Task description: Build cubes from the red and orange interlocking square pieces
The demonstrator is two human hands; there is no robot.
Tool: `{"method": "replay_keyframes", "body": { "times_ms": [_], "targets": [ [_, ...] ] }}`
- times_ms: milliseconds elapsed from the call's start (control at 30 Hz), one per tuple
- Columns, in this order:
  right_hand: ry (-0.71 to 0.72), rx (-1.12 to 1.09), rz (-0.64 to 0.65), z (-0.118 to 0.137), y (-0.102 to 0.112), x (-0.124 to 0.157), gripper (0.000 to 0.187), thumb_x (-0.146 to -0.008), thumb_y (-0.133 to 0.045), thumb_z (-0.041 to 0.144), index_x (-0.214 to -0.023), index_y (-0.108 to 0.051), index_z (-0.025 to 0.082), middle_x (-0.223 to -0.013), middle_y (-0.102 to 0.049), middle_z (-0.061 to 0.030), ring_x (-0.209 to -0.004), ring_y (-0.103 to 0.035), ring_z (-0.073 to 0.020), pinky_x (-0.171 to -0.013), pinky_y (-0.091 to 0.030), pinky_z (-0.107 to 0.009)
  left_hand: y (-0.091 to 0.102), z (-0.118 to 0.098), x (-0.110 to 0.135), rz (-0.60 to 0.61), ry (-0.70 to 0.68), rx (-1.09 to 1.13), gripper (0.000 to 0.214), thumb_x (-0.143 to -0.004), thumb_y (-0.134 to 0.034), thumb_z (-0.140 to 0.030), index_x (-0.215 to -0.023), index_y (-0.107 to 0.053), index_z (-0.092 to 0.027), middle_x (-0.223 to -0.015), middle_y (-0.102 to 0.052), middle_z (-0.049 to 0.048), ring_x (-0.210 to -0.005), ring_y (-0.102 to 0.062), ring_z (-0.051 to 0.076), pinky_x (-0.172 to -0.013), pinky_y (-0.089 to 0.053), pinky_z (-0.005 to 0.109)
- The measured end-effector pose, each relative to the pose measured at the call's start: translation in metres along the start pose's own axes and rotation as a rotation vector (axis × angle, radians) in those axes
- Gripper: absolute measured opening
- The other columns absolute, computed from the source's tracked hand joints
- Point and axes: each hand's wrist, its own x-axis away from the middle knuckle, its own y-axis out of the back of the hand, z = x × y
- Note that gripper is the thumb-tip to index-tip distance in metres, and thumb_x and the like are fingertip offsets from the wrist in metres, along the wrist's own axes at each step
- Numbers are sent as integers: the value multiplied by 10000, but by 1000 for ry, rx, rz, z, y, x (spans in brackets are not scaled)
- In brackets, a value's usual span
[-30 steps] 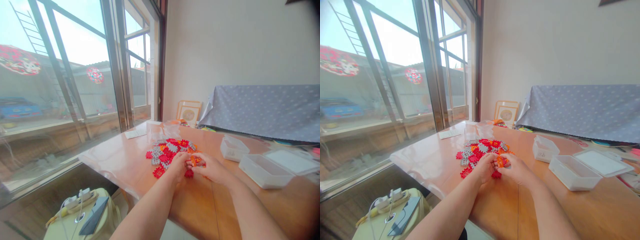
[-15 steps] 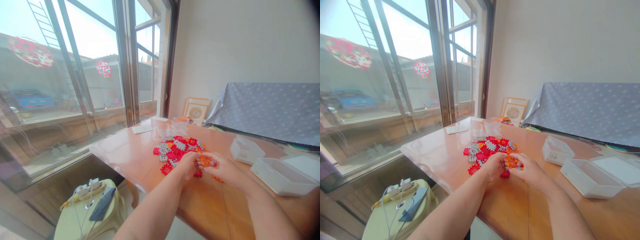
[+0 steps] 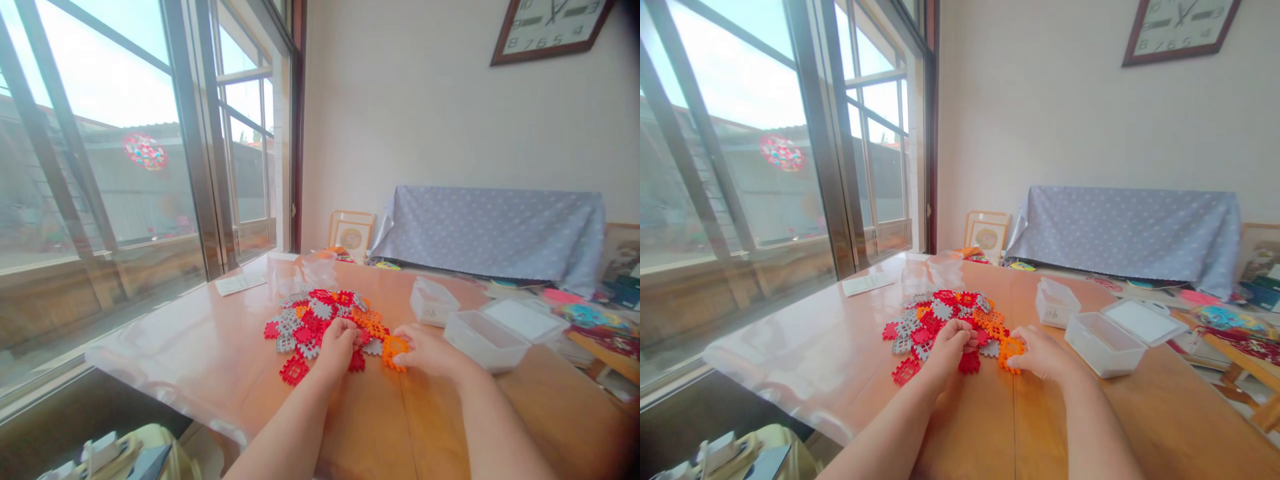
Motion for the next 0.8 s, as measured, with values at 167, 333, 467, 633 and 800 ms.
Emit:
{"method": "replay_keyframes", "body": {
  "times_ms": [167, 333, 467, 633, 800],
  "targets": [
    [-2, -17, 97, -4, -5, -2, 553, -646, -790, 470, -1132, -656, 243, -1137, -674, -54, -983, -631, -231, -822, -451, -296, 1, 11, -5, 1, -112, -187, 106, -785, -584, -257, -858, -528, -204, -692, -563, -20, -614, -537, 114, -594, -414, 227],
    [-26, -48, 108, -7, -8, -3, 583, -634, -802, 467, -1146, -646, 234, -1154, -661, -58, -1008, -626, -228, -826, -452, -283, 5, 9, -1, 19, -230, -403, 87, -799, -485, -161, -855, -532, -208, -720, -579, -19, -639, -538, 122, -612, -401, 230],
    [-7, -7, 130, -4, -9, -4, 530, -621, -810, 458, -1075, -669, 223, -1103, -658, -44, -952, -619, -215, -797, -446, -276, 8, 7, 4, 43, -293, -659, 129, -795, -485, -133, -858, -562, -216, -730, -602, -23, -677, -552, 136, -624, -380, 232],
    [-30, 3, 123, 1, -10, -3, 520, -586, -840, 396, -1042, -664, 218, -1036, -644, -24, -874, -597, -185, -739, -430, -255, 8, 4, 10, 82, -333, -911, 114, -807, -509, -131, -845, -570, -219, -817, -650, -1, -749, -571, 151, -663, -367, 239],
    [-27, 57, 126, 12, -8, 0, 420, -591, -821, 371, -950, -659, 225, -986, -623, -13, -806, -579, -164, -656, -401, -242, 5, -3, 16, 115, -370, -1085, 100, -826, -503, -153, -842, -575, -220, -881, -660, 35, -831, -580, 187, -687, -368, 259]
  ]
}}
